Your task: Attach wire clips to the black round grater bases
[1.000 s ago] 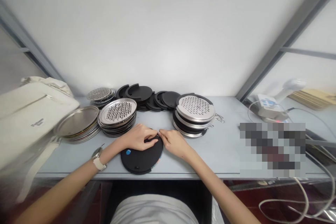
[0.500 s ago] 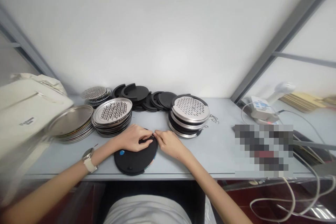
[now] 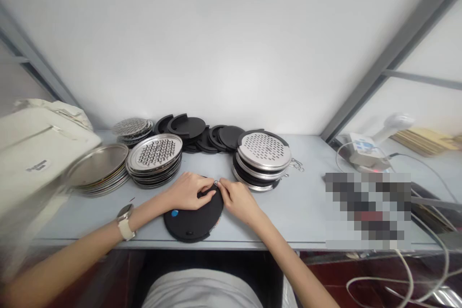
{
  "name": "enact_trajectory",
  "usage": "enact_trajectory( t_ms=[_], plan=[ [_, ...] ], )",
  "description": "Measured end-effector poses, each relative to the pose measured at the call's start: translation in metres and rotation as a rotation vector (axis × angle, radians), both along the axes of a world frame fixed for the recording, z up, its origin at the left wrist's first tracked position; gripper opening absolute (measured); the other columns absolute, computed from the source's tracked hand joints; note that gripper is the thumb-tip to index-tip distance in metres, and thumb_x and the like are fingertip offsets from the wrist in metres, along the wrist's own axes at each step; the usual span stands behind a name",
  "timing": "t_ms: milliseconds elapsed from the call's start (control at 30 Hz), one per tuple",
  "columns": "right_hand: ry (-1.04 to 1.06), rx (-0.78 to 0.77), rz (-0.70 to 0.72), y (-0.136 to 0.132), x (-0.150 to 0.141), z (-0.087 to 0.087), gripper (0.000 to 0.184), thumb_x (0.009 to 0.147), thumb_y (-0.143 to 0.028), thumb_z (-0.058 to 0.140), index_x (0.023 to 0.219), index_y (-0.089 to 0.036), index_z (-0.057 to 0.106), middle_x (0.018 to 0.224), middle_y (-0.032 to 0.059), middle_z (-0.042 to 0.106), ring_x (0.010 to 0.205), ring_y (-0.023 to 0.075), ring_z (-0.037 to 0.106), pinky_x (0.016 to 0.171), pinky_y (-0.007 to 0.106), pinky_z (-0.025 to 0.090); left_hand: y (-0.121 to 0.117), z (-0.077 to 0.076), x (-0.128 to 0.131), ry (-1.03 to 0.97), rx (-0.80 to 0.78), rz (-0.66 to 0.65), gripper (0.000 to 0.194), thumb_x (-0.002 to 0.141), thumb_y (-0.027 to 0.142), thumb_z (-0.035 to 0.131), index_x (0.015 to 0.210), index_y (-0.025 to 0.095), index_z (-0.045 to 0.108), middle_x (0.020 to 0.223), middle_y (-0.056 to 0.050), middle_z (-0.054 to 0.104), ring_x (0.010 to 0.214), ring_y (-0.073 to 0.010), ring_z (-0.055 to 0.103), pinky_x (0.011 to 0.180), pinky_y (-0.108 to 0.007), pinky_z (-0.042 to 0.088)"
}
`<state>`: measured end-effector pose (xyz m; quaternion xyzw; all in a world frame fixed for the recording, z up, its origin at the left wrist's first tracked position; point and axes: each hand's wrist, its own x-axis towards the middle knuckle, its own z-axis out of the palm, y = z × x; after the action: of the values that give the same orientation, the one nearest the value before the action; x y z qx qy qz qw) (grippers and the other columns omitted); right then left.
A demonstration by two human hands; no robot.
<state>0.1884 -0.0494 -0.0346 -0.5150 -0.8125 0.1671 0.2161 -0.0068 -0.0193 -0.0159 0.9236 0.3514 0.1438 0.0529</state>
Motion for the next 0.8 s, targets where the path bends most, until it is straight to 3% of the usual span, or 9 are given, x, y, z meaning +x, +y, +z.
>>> enact_trajectory(
  t_ms=[233, 500, 800],
  plan=[
    [0.011, 0.015, -0.017, 0.001, 0.003, -0.003, 0.028, 0.098, -0.028, 0.035, 0.073, -0.022, 0.045, 0.058, -0.0013, 0.051, 0.053, 0.0147, 0.048, 0.055, 0.025, 0.026, -0.002, -0.001, 0.005, 0.004, 0.01, 0.043, 0.019, 0.085, 0.033, 0.053, 0.07, 0.021, 0.051, 0.058, 0.003, 0.056, 0.051, -0.0138, 0.05, 0.051, -0.029, 0.021],
    [0.073, -0.046, 0.034, -0.012, 0.012, -0.007, 0.031, 0.098, -0.028, 0.036, 0.067, -0.022, 0.034, 0.054, -0.0061, 0.033, 0.048, 0.0112, 0.033, 0.052, 0.024, 0.023, 0.005, -0.002, 0.0, -0.027, 0.01, 0.116, 0.023, 0.09, 0.032, 0.046, 0.071, 0.02, 0.047, 0.062, 0.002, 0.057, 0.052, -0.014, 0.049, 0.051, -0.029, 0.019],
    [0.192, -0.055, -0.039, -0.022, 0.017, -0.009, 0.023, 0.1, -0.032, 0.032, 0.079, -0.023, 0.038, 0.064, -0.0049, 0.04, 0.055, 0.0128, 0.039, 0.057, 0.024, 0.029, 0.012, -0.003, -0.007, -0.041, -0.037, 0.071, 0.024, 0.087, 0.03, 0.05, 0.067, 0.02, 0.041, 0.057, 0.004, 0.049, 0.049, -0.0114, 0.042, 0.051, -0.026, 0.02]
  ],
)
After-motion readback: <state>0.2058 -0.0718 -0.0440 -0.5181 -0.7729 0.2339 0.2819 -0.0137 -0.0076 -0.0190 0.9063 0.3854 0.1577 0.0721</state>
